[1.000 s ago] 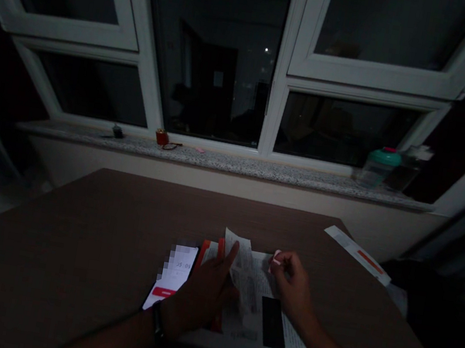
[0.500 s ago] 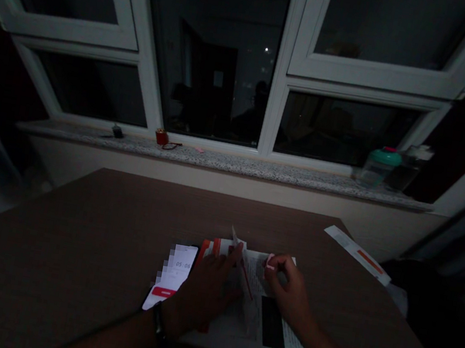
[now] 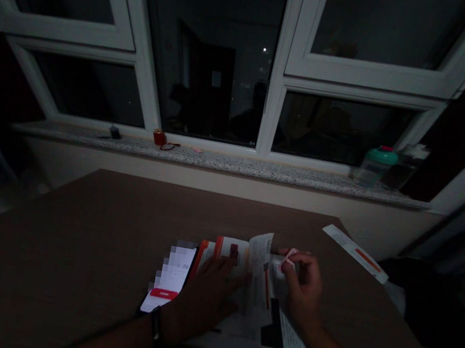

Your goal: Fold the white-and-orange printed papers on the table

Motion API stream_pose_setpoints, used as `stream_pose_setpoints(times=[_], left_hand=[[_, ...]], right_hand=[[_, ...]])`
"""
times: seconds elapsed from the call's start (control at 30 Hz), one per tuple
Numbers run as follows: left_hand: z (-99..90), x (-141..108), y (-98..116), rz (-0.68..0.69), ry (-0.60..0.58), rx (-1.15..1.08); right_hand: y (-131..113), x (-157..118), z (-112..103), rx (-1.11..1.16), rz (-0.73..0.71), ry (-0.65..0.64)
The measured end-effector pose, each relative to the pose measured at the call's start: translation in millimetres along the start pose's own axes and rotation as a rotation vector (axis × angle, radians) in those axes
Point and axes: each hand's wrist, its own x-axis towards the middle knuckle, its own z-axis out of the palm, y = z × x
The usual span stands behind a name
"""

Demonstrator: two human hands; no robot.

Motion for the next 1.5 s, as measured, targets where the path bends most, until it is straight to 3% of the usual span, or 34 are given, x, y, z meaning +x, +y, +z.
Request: stream_pose_setpoints(times=[0.17, 0.37, 0.5, 0.67, 0.93, 1.03, 1.27, 1.37, 1.5], left_hand=[[11.9, 0.3, -6.4, 0.187, -0.035, 0.056], [5.1, -0.6, -10.1, 0.160, -0.022, 0.014], [-0.6, -0.7, -11.6, 0.104, -0.012, -0.024], [-1.3, 0.0, -9.4, 0.055, 0.048, -0.072], [10.4, -1.8, -12.2, 0.026, 0.033, -0.042], [12.5, -3.5, -14.9, 0.063, 0.007, -0.026], [7.0, -5.2, -13.9, 0.115, -0.072, -0.069], [4.8, -6.0, -12.6, 0.102, -0.066, -0.102], [4.1, -6.1, -12.4, 0.087, -0.041, -0.120]], right_hand=[[-4.4, 0.8, -5.0, -0.031, -0.025, -0.081], [2.7, 4.4, -4.7, -0.235, 0.221, -0.265], [8.9, 4.8, -2.8, -0.346, 0.278, -0.367], [6.4, 0.8, -0.2, -0.448, 0.205, -0.555], [-4.9, -1.7, 0.8, -0.507, 0.108, -0.699], [-6.2, -2.5, 1.3, -0.454, 0.129, -0.658], [7.5, 3.1, -2.9, -0.370, 0.299, -0.242], [11.6, 4.9, -4.8, -0.338, 0.368, -0.204], [12.5, 3.9, -2.8, -0.303, 0.373, -0.245]])
